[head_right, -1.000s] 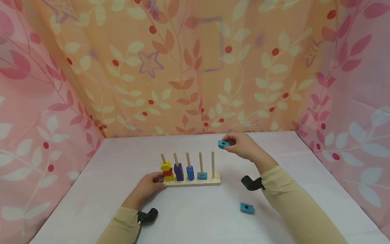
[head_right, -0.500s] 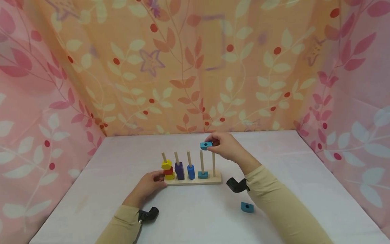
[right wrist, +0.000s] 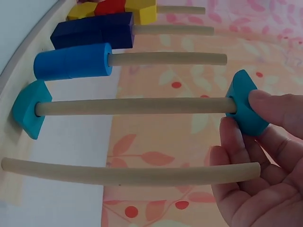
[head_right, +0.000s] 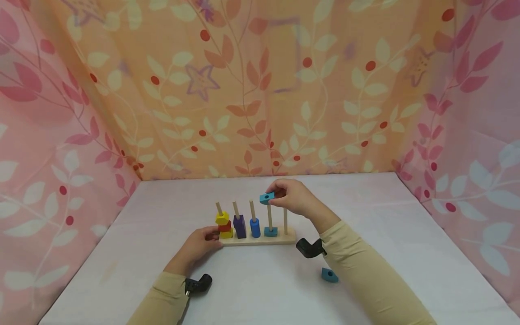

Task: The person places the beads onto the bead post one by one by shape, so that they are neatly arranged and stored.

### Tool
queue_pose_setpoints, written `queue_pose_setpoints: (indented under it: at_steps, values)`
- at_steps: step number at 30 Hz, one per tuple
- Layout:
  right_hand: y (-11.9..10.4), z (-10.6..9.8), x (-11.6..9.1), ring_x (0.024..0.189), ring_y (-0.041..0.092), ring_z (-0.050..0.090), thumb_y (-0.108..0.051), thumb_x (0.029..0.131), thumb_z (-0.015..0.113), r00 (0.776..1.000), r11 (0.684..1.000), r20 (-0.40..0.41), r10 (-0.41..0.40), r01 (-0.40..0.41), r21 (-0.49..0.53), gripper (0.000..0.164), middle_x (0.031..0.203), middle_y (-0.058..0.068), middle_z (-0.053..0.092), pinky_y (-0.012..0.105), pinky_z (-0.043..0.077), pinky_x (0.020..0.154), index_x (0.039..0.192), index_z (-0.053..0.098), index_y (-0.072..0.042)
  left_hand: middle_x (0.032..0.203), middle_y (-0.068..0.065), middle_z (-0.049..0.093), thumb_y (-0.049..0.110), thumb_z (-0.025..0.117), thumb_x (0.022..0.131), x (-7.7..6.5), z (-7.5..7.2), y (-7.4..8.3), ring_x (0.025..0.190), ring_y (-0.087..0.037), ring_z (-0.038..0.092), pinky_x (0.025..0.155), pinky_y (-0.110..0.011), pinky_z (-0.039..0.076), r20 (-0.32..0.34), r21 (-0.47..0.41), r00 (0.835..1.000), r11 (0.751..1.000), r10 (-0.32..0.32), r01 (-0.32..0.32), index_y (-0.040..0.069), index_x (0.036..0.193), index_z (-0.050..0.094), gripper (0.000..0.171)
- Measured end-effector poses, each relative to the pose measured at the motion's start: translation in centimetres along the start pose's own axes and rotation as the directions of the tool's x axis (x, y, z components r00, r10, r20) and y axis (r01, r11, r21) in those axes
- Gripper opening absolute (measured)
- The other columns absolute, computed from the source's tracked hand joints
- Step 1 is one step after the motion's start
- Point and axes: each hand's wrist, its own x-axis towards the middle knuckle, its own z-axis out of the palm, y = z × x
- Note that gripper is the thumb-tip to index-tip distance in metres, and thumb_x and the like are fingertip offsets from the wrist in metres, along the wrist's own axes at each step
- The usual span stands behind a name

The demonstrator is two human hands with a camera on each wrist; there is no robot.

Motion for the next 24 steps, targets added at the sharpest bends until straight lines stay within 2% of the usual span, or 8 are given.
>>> queue_pose_setpoints:
  at_steps: [6, 10, 14, 18, 24]
  values:
    - [1.1, 0.2, 0.2, 0.084, 0.021, 0.057, -0.014, 0.082, 0.068, 0.999, 0.997, 0.001, 0.035, -0.035, 0.075, 0.021, 0.092, 0.006, 0.063, 0.034, 0.048, 0.078, 0.100, 0.063, -0.006, 0.107, -0.004, 0.061, 0.016, 0.076, 0.074, 0.2, 0.0, 0.0, 0.092, -0.019, 0.052, 0.092, -0.044, 0.041, 0.000, -0.008, 1.000, 1.000, -0.020, 0.020, 0.013, 0.124, 0.058, 0.053]
    - [2.0, 0.6, 0.0, 0.081, 0.024, 0.050, -0.014, 0.081, 0.069, 0.999, 0.995, -0.003, 0.036, -0.036, 0.098, 0.020, 0.088, 0.007, 0.058, 0.032, 0.044, 0.071, 0.098, 0.064, -0.006, 0.108, -0.003, 0.061, 0.017, 0.076, 0.073, 0.3, 0.0, -0.2, 0.092, -0.017, 0.053, 0.090, -0.042, 0.042, -0.002, -0.002, 1.000, 1.000, -0.019, 0.019, 0.013, 0.124, 0.058, 0.054]
    - [2.9, 1.2, 0.0, 0.080, 0.023, 0.046, -0.015, 0.080, 0.070, 0.999, 0.995, -0.006, 0.045, -0.045, 0.092, 0.020, 0.085, 0.007, 0.054, 0.030, 0.041, 0.066, 0.097, 0.064, -0.006, 0.101, -0.003, 0.061, 0.014, 0.076, 0.073, 0.3, 0.1, -0.4, 0.089, -0.017, 0.052, 0.083, -0.038, 0.044, 0.002, -0.034, 1.000, 0.999, -0.014, 0.015, 0.012, 0.122, 0.059, 0.052]
    - [4.0, 1.8, -0.2, 0.083, 0.022, 0.048, -0.018, 0.080, 0.071, 0.996, 0.990, 0.011, 0.094, -0.094, 0.104, 0.024, 0.087, 0.006, 0.055, 0.030, 0.043, 0.070, 0.098, 0.063, -0.005, 0.100, -0.003, 0.061, 0.012, 0.076, 0.073, 0.4, 0.1, -0.6, 0.089, -0.017, 0.052, 0.082, -0.037, 0.044, 0.001, -0.053, 1.000, 0.999, 0.000, 0.000, 0.011, 0.122, 0.060, 0.052]
    - [5.9, 2.9, -0.3, 0.086, 0.021, 0.050, -0.019, 0.080, 0.071, 0.988, 0.981, 0.045, 0.151, -0.155, 0.113, 0.025, 0.090, 0.007, 0.057, 0.032, 0.044, 0.076, 0.099, 0.063, -0.003, 0.104, -0.004, 0.062, 0.014, 0.076, 0.073, 0.4, 0.1, -0.5, 0.091, -0.017, 0.053, 0.087, -0.041, 0.043, -0.003, -0.029, 1.000, 1.000, 0.003, -0.003, 0.012, 0.123, 0.059, 0.053]
